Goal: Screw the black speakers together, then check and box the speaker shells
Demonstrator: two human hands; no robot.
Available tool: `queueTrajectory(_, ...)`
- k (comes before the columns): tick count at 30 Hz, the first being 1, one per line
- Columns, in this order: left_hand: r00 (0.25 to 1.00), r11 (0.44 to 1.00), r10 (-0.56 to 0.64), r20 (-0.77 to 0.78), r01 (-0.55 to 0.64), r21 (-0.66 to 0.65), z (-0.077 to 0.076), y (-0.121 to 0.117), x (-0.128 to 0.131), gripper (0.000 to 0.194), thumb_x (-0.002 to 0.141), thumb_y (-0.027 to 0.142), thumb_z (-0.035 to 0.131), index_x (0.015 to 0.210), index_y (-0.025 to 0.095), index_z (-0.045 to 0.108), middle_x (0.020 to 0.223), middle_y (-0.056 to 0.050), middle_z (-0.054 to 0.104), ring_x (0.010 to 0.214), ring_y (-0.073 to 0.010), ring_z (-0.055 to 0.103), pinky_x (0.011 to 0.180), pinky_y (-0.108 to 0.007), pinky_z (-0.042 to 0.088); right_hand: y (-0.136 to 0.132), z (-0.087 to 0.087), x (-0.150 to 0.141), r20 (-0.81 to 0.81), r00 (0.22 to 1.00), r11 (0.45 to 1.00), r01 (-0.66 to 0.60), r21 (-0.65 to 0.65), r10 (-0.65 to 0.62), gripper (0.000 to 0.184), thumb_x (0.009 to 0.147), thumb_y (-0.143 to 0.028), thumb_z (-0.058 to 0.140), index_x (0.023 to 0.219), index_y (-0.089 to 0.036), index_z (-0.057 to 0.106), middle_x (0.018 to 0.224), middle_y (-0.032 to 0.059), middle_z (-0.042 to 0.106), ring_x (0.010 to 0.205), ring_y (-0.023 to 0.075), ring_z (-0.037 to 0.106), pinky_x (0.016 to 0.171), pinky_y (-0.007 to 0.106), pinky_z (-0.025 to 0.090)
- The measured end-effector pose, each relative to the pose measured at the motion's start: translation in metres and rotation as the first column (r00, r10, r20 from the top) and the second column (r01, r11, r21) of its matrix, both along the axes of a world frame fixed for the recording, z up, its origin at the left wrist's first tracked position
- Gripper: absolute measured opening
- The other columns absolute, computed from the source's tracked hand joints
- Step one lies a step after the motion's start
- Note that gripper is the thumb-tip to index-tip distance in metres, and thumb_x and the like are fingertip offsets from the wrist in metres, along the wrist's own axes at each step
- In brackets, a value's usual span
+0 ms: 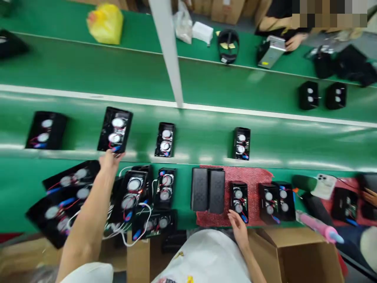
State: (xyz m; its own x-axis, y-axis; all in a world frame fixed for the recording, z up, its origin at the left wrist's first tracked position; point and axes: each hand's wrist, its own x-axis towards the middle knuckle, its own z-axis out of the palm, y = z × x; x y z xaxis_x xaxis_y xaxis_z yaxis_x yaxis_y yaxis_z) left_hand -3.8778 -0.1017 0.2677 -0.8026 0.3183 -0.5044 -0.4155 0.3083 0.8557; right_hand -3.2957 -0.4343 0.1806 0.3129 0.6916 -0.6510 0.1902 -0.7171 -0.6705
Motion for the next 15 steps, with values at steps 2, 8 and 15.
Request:
queueTrajectory(2,0.999,1.000,-0.005,0.045,0.005,-0.011,0.010,-0.030,0.000,0.026,0.101,0.029,0.072,0.120,0.012,0.067,0.117,-0.008,0.071,0.099,-0.0199,0.072,0.085,-0.040,0.064,0.004,-0.004,0.000,-0.030,0.999,1.000,-0.031,-0.001,0.031,0.075,0.081,-0.080,0.069,0.123,-0.018,0.075,0.120,0.0152,0.077,0.111,0.0311,0.073,0.104,0.044,0.058)
queueTrajectory(8,0.978,0.994,-0.075,0.195,0.059,0.090,0.041,-0.153,0.096,0.019,0.089,0.015,0.075,0.079,0.015,0.060,0.085,-0.001,0.071,0.089,-0.0186,0.074,0.092,-0.045,0.066,0.005,-0.007,-0.002,-0.084,0.994,0.997,-0.066,0.035,0.069,0.074,0.080,-0.077,0.069,0.122,-0.016,0.073,0.118,0.0159,0.077,0.110,0.0306,0.074,0.104,0.044,0.058)
queueTrajectory(15,0.924,0.999,-0.001,0.383,-0.018,0.046,0.033,-0.290,0.227,0.029,0.077,0.007,0.077,0.078,0.021,0.051,0.068,0.005,0.066,0.075,-0.0188,0.075,0.100,-0.059,0.064,0.005,-0.002,0.008,-0.103,0.989,0.992,-0.098,0.083,0.106,0.074,0.079,-0.076,0.068,0.123,-0.017,0.072,0.115,0.0152,0.077,0.112,0.0312,0.074,0.107,0.045,0.057)
